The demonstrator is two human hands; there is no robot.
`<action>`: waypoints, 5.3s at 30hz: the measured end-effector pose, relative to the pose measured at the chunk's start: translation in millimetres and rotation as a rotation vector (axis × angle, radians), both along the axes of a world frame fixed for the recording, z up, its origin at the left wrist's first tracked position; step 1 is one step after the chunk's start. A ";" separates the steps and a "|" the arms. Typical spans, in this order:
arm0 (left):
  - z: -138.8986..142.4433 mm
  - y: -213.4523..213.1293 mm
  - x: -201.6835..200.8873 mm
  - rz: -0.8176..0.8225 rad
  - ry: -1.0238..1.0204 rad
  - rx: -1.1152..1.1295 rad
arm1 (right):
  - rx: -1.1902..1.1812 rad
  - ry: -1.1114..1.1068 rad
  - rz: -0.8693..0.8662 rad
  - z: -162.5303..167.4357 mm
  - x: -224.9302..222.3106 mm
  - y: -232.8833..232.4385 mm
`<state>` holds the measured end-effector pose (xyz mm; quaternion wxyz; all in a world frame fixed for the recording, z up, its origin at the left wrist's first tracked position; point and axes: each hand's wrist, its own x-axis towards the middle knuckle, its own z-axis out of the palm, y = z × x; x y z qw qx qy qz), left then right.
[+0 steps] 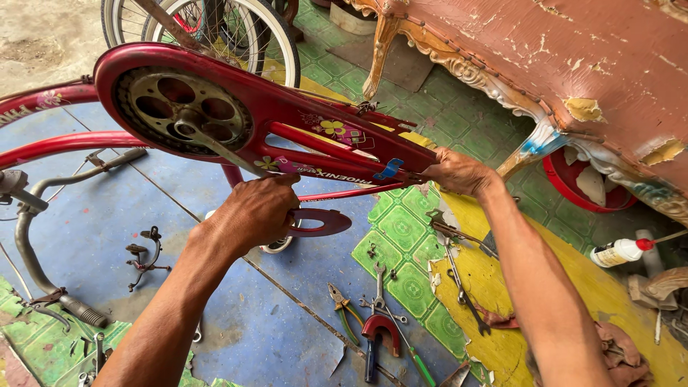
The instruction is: The person works on a red children's bicycle lying on the floor, unfastening the plastic chain guard and pulling the red chainring cover off the crank. They handle the cover, reposition the guard, and press the cover back onto the crank area, working the parts by hand.
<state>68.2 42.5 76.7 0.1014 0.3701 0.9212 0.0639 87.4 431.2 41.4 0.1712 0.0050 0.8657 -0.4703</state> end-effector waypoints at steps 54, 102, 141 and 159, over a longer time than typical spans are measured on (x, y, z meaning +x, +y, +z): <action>7.2 -4.4 10.1 -0.024 0.095 -0.017 | -1.278 0.205 -0.243 -53.8 34.8 6.2; -25.1 -19.4 -10.5 0.024 0.133 -0.153 | -0.709 0.187 -0.210 -50.7 22.0 25.5; 10.3 -38.4 -7.6 0.197 -0.089 -0.086 | -0.985 0.249 -0.205 -61.8 25.8 25.8; -51.0 -77.1 -70.4 0.054 -0.089 0.242 | 0.863 -0.336 -0.128 -112.1 183.0 103.7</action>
